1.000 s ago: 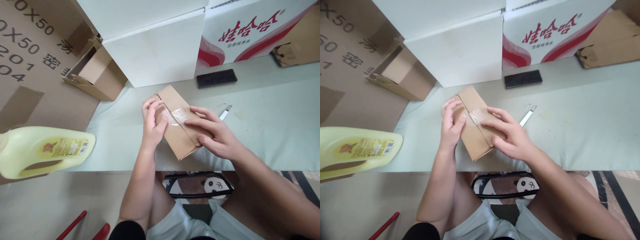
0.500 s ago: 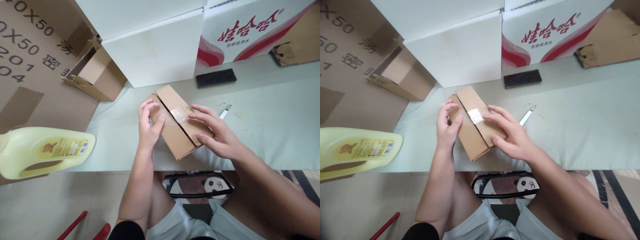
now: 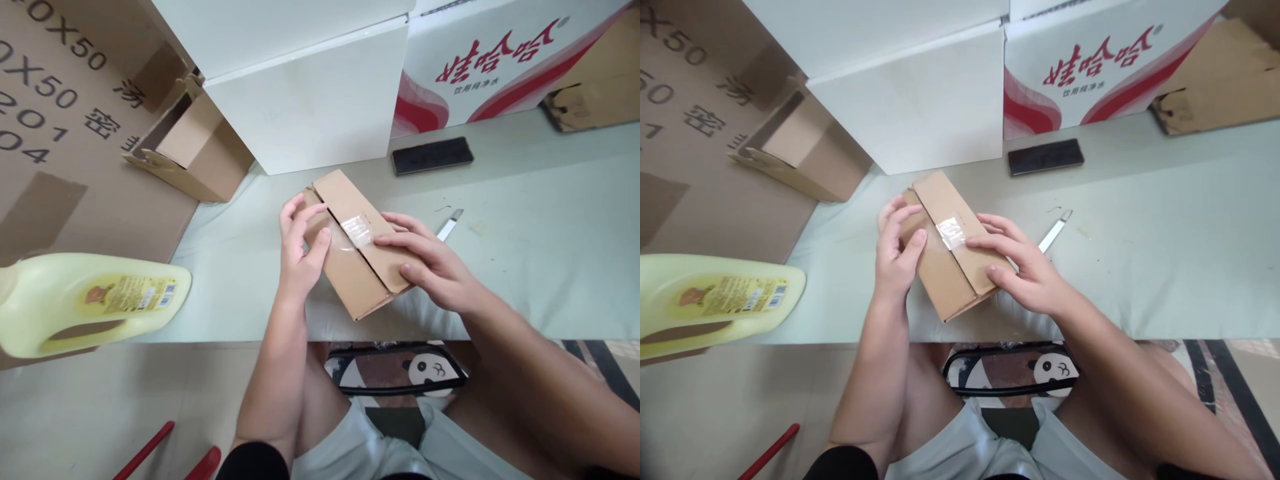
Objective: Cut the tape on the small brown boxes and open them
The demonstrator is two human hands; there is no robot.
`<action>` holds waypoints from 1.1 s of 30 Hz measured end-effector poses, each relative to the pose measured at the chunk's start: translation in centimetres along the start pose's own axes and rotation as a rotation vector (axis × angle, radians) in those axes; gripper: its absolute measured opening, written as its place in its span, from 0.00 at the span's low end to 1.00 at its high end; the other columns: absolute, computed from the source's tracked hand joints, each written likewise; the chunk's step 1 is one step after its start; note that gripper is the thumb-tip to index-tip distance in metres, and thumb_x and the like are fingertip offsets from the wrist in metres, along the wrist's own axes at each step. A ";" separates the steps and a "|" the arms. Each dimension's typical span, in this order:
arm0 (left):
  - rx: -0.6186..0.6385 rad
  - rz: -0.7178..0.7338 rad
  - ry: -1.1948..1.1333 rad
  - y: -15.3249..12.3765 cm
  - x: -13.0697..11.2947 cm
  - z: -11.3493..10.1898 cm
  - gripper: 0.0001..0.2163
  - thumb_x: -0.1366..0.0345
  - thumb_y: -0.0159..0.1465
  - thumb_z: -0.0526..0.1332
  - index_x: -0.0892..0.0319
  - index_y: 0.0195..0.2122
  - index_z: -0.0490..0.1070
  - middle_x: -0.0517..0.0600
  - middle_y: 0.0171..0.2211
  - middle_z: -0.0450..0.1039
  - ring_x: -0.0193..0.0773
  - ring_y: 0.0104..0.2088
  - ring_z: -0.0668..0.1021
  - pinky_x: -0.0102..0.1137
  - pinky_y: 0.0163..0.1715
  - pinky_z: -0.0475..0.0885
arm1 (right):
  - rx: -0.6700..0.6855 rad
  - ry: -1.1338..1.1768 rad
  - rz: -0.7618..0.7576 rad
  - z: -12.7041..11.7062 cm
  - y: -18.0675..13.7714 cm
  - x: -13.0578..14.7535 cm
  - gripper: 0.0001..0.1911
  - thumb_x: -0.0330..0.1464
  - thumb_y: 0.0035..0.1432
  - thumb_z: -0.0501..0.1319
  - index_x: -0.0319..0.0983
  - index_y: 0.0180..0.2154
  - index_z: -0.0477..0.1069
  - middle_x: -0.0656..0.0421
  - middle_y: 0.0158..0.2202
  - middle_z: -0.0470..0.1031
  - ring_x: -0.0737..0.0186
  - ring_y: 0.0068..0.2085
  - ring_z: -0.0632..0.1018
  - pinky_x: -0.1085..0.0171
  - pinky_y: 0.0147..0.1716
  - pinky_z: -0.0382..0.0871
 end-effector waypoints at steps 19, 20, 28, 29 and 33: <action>0.013 -0.055 -0.067 0.0 1.0 -0.2 0.20 0.41 0.67 0.60 0.47 0.48 0.84 0.50 0.70 0.55 0.56 0.73 0.59 0.53 0.73 0.56 | -0.184 0.455 0.503 0.5 -0.3 -3.3 0.35 0.63 0.59 0.54 0.55 0.62 0.61 0.55 0.67 0.68 0.45 0.65 0.73 0.43 0.64 0.67; 0.002 -0.070 -0.073 0.0 1.3 -0.3 0.20 0.42 0.67 0.61 0.47 0.47 0.84 0.49 0.70 0.54 0.56 0.73 0.58 0.52 0.73 0.56 | -0.185 0.431 0.585 0.6 -0.4 -3.8 0.34 0.62 0.59 0.54 0.53 0.60 0.62 0.54 0.67 0.68 0.45 0.65 0.72 0.43 0.65 0.65; -0.149 -0.170 -0.140 0.3 4.3 -1.6 0.16 0.46 0.65 0.64 0.46 0.47 0.83 0.43 0.73 0.49 0.54 0.75 0.53 0.46 0.75 0.54 | 0.008 0.338 0.959 1.5 -0.8 -4.6 0.32 0.54 0.65 0.50 0.46 0.63 0.64 0.50 0.61 0.73 0.44 0.60 0.76 0.42 0.63 0.65; -0.161 -0.179 -0.155 0.3 4.5 -1.7 0.16 0.46 0.65 0.64 0.46 0.47 0.83 0.42 0.74 0.48 0.53 0.76 0.53 0.46 0.75 0.54 | 0.030 0.344 0.980 1.6 -0.8 -4.5 0.32 0.54 0.65 0.50 0.46 0.63 0.64 0.50 0.59 0.75 0.44 0.58 0.77 0.42 0.61 0.67; -0.171 -0.181 -0.146 0.2 4.5 -1.5 0.21 0.43 0.66 0.62 0.47 0.52 0.80 0.42 0.76 0.43 0.52 0.76 0.51 0.43 0.75 0.53 | -0.015 0.425 0.873 1.3 -0.7 -4.6 0.31 0.54 0.64 0.54 0.46 0.61 0.65 0.52 0.61 0.73 0.47 0.60 0.75 0.45 0.63 0.65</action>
Point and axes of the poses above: each hand's wrist, its own y-axis towards the middle knuckle, its own z-axis out of the palm, x = y × z, the point moved 4 cm from there along y, towards the middle knuckle
